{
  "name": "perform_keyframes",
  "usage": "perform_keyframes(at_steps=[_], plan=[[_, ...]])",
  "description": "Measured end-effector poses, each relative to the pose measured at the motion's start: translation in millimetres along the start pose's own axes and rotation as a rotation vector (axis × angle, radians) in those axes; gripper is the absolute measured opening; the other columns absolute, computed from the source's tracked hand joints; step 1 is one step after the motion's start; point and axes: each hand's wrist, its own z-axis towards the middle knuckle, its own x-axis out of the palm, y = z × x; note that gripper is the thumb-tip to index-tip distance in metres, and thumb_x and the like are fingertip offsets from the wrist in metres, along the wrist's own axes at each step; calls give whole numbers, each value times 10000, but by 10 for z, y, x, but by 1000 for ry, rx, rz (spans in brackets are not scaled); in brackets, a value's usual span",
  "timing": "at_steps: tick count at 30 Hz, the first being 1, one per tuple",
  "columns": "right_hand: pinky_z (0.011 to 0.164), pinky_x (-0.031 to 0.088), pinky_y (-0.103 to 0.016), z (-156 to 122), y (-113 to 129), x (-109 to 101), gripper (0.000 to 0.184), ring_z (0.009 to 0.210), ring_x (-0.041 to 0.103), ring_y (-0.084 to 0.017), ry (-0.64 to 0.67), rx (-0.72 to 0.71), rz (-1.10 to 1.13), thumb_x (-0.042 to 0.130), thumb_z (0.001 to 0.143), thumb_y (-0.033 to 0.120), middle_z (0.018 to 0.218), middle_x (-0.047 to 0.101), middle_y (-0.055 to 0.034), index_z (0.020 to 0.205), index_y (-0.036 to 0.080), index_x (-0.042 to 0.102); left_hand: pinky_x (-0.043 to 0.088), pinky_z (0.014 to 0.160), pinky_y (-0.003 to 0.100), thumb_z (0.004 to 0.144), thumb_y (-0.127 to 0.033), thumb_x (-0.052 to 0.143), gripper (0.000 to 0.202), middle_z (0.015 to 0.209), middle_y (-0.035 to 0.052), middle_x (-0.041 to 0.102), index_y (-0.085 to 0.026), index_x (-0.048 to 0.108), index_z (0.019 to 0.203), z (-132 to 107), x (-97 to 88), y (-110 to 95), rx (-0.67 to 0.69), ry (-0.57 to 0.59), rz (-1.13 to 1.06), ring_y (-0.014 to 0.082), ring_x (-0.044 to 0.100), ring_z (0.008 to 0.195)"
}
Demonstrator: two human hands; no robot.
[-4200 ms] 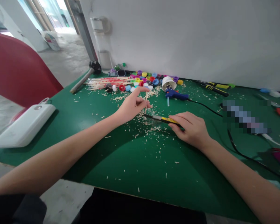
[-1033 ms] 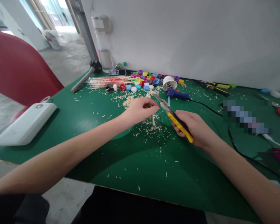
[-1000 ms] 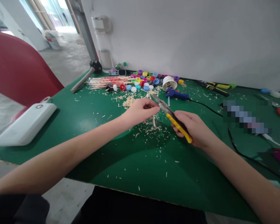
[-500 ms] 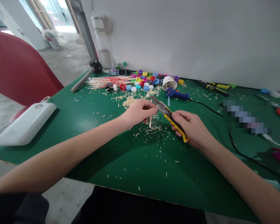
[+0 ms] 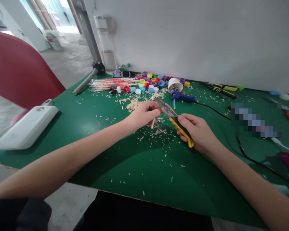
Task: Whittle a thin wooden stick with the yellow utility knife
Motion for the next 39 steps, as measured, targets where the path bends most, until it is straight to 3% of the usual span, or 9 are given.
perform_keyframes(at_steps=[4, 8, 12, 14, 16, 19, 24, 27, 39], plan=[[357, 361, -224, -1, 22, -17, 287, 446, 475, -96, -22, -40, -21, 591, 846, 505, 595, 547, 4, 808, 222, 613, 407, 422, 182, 857, -166, 461, 116, 598, -22, 522, -184, 517, 756, 11, -38, -18, 18, -73, 111, 40, 478, 460], [376, 370, -246, 22, 18, -159, 246, 416, 481, -99, -64, -262, -397, 553, 879, 452, 606, 590, 0, 854, 226, 644, 382, 427, 176, 930, -322, 415, 314, 635, 12, 561, -172, 522, 677, 32, -95, 5, 107, -133, 270, 43, 488, 495], [427, 388, -264, 102, -48, -344, 177, 456, 499, -112, -55, -430, -596, 575, 862, 388, 618, 609, 4, 859, 233, 662, 388, 446, 186, 930, -256, 430, 207, 768, 41, 663, -182, 620, 964, 67, -163, 89, 167, -158, 386, 62, 532, 547], [442, 395, -272, 141, -72, -401, 173, 465, 507, -118, -55, -443, -613, 571, 861, 380, 610, 610, 7, 847, 233, 662, 442, 510, 189, 925, -194, 427, 320, 858, 49, 694, -201, 520, 1231, 77, -187, 127, 202, -158, 378, 92, 614, 676], [455, 400, -277, 163, -75, -422, 171, 480, 519, -125, -58, -458, -632, 566, 860, 371, 608, 612, 6, 835, 230, 660, 475, 568, 199, 931, -175, 421, 514, 895, 45, 707, -228, 287, 1424, 79, -199, 146, 239, -164, 344, 119, 659, 795], [486, 408, -283, 165, -55, -409, 160, 536, 547, -135, -49, -537, -718, 563, 862, 351, 664, 641, -8, 819, 228, 655, 491, 586, 211, 928, -192, 452, 687, 926, 49, 719, -234, 48, 1482, 75, -205, 138, 244, -194, 287, 138, 681, 842], [575, 430, -293, 149, -66, -379, 155, 631, 569, -140, 39, -676, -908, 539, 885, 320, 772, 663, -23, 835, 222, 647, 463, 514, 207, 906, -249, 493, 436, 868, 37, 724, -211, 349, 1315, 78, -223, 109, 163, -151, 330, 129, 680, 750], [619, 445, -297, 156, -101, -375, 158, 674, 576, -142, 69, -694, -965, 551, 885, 338, 807, 659, -24, 880, 216, 651, 484, 562, 214, 924, -282, 452, 265, 885, 27, 714, -221, 455, 1182, 80, -224, 109, 179, -139, 355, 116, 685, 758], [673, 474, -304, 166, -104, -335, 115, 735, 603, -146, 40, -739, -905, 584, 870, 312, 842, 672, -21, 893, 223, 653, 407, 501, 188, 935, -266, 416, 320, 788, 3, 704, -211, 523, 1232, 25, -161, 25, 279, -144, 508, 60, 529, 547]])
